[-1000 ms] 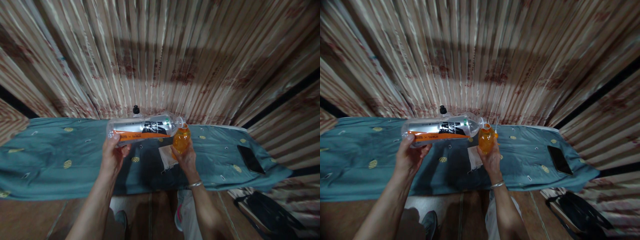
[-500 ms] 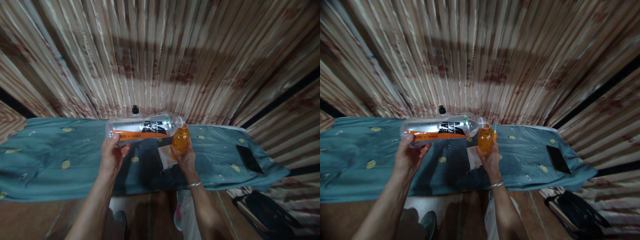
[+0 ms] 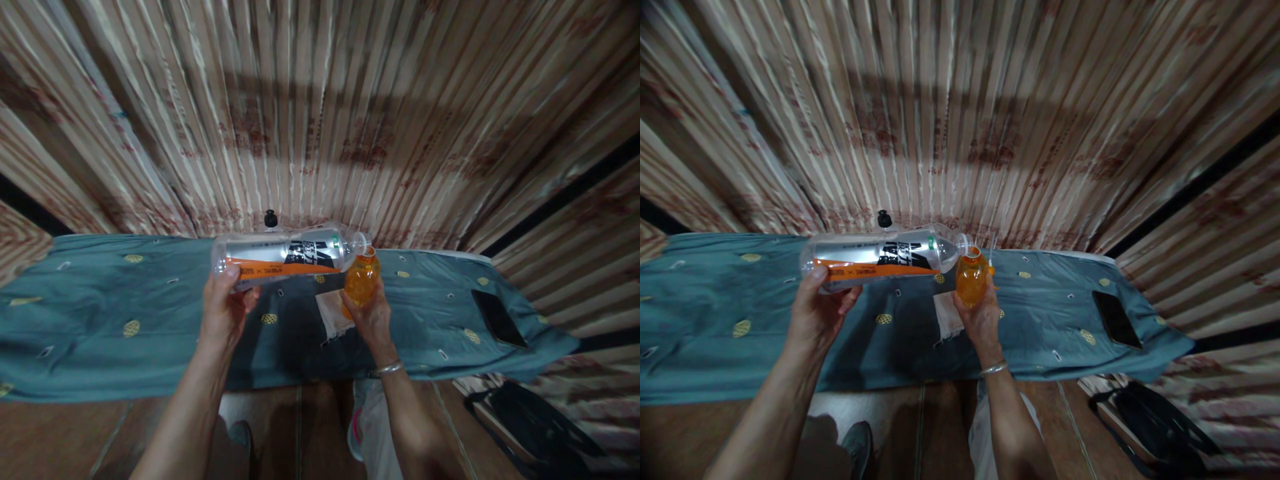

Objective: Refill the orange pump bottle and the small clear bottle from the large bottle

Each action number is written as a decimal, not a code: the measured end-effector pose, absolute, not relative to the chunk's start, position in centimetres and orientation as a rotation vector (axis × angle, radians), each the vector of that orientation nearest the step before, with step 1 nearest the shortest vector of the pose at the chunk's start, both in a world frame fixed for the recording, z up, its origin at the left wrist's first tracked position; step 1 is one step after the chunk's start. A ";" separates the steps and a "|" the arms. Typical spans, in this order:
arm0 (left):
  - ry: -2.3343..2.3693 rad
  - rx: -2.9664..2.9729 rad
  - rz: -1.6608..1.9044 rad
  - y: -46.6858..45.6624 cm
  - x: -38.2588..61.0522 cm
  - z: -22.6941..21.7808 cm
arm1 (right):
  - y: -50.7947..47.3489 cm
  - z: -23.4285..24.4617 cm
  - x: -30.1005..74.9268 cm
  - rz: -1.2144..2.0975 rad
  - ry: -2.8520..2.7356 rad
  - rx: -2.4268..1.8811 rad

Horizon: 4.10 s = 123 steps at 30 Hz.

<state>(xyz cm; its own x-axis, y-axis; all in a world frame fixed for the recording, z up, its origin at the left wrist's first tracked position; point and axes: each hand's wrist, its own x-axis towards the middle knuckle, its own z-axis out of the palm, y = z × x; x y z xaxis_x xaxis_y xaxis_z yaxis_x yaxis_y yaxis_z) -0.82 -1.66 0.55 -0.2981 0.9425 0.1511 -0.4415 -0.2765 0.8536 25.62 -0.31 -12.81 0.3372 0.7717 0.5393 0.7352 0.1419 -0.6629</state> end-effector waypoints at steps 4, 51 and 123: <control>0.871 0.852 1.775 -1.7 -0.7 0.7 | -0.3 -12.8 25.6 0.059 -1.379 -1.596; 0.902 0.873 1.812 -1.7 -0.5 0.7 | -0.4 -12.4 25.6 0.041 -1.411 -1.600; 0.911 0.827 1.781 -1.7 -0.4 0.7 | -0.5 -11.8 25.4 0.096 -1.375 -1.616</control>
<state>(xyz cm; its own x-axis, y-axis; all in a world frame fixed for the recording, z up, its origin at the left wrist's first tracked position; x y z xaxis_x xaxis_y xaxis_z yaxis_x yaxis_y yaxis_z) -0.42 -1.73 0.71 -0.3323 0.9325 0.1417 -0.4307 -0.2836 0.8568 25.37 -0.54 -11.83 0.3577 0.7898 0.4983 0.7131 0.1135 -0.6919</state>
